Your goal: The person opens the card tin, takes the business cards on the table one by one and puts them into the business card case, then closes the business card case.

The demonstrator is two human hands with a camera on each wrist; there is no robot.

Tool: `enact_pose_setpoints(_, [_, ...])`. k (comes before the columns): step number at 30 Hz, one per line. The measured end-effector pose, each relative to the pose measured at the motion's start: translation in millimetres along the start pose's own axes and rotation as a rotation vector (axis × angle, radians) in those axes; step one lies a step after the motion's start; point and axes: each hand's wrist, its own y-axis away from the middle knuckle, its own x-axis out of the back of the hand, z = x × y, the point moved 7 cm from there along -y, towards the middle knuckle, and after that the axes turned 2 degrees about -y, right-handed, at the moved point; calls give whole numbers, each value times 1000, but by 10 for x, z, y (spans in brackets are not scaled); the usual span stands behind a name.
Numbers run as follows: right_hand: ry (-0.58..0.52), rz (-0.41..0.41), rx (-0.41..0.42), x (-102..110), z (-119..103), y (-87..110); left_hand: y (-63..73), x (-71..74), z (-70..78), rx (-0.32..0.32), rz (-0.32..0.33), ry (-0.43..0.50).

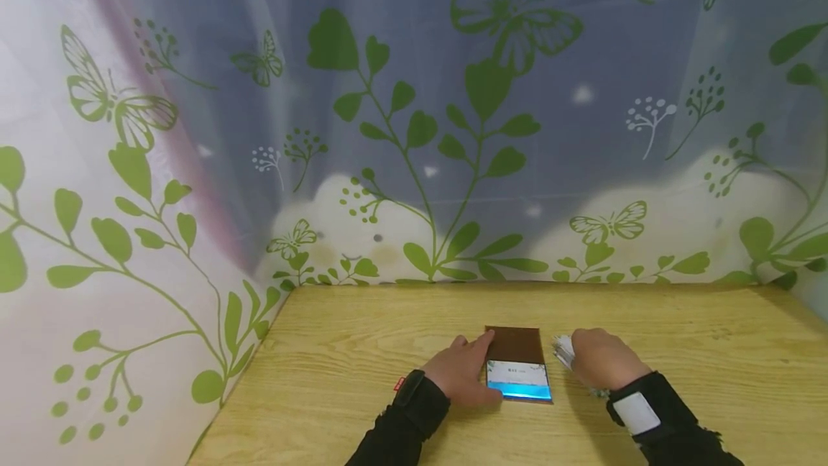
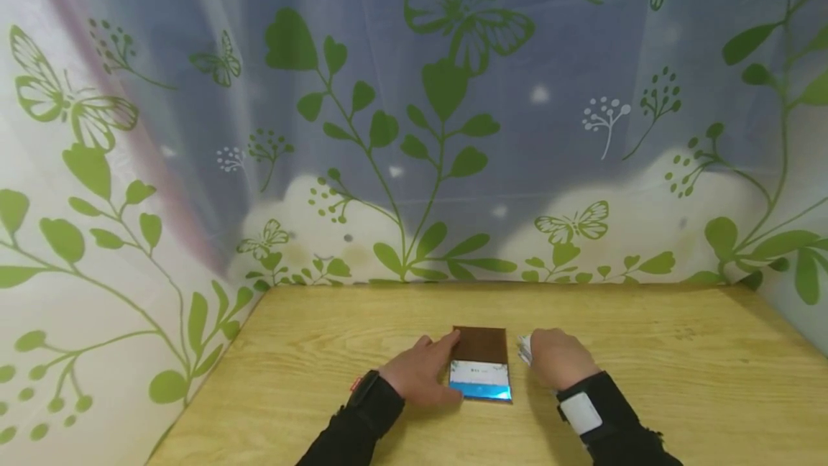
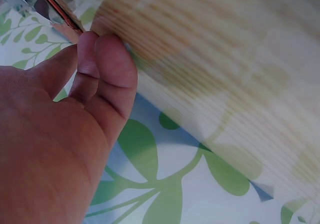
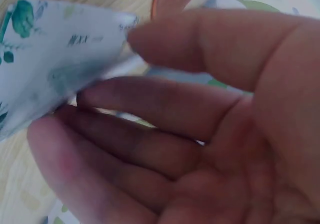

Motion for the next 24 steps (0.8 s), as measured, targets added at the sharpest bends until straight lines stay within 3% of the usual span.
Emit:
enact_pose_setpoints(8, [75,165,-10,150,3,61,-44,-13,-13,1,17,-18])
enact_pose_setpoints(15, [53,177,-114,203,48,56,-40,-21,-7,8,12,-24])
enact_pose_setpoints(24, [60,170,-81,203,2,60,-13,-1,5,7,5,-16])
